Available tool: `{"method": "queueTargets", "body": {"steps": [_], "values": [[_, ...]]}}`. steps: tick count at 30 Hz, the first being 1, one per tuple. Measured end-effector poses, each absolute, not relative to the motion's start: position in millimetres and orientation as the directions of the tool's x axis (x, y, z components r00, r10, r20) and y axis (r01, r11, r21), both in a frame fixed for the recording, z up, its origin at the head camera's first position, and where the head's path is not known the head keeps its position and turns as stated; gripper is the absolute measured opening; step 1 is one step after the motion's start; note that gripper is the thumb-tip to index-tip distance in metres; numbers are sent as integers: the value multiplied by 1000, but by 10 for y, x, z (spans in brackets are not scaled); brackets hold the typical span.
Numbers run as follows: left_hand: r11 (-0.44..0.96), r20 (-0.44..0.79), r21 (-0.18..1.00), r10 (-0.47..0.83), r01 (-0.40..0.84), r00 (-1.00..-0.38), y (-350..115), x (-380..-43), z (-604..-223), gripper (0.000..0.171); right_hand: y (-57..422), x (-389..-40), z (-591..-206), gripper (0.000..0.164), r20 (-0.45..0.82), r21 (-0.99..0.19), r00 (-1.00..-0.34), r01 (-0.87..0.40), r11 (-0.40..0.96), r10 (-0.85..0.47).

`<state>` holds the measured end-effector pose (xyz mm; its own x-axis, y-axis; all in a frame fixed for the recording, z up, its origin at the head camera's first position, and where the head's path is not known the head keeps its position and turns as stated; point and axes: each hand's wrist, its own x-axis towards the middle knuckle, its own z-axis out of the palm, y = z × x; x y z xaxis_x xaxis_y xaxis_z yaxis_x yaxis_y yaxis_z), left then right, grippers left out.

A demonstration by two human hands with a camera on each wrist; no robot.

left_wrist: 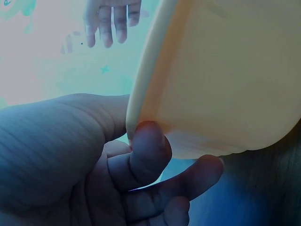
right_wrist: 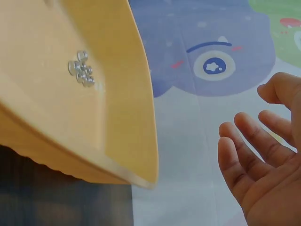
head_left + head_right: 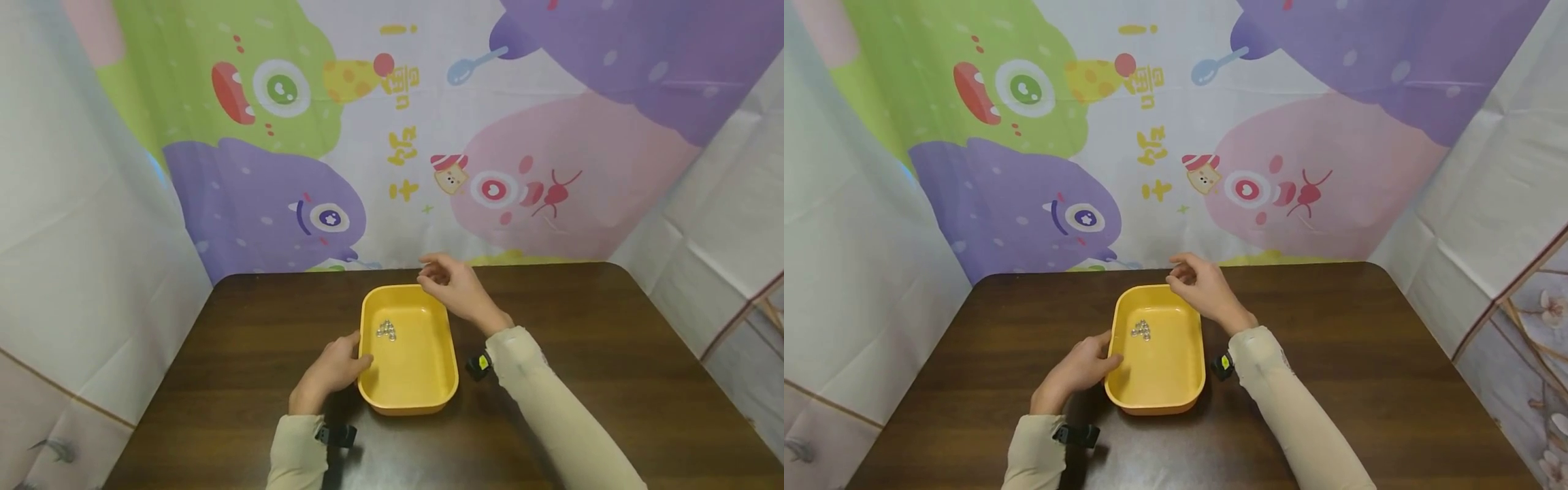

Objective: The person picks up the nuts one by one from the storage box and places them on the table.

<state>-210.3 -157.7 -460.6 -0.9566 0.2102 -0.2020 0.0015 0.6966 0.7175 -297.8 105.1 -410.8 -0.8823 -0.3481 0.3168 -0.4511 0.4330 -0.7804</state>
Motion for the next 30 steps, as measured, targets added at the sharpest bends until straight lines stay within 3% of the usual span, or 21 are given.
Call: {"method": "queueTargets", "body": {"steps": [30], "values": [[705, -168, 708, 225, 42, -960, -1577, -2106, -4619, 58, 787, -2956, -4289, 34, 297, -774, -884, -444, 452, -360]]}}
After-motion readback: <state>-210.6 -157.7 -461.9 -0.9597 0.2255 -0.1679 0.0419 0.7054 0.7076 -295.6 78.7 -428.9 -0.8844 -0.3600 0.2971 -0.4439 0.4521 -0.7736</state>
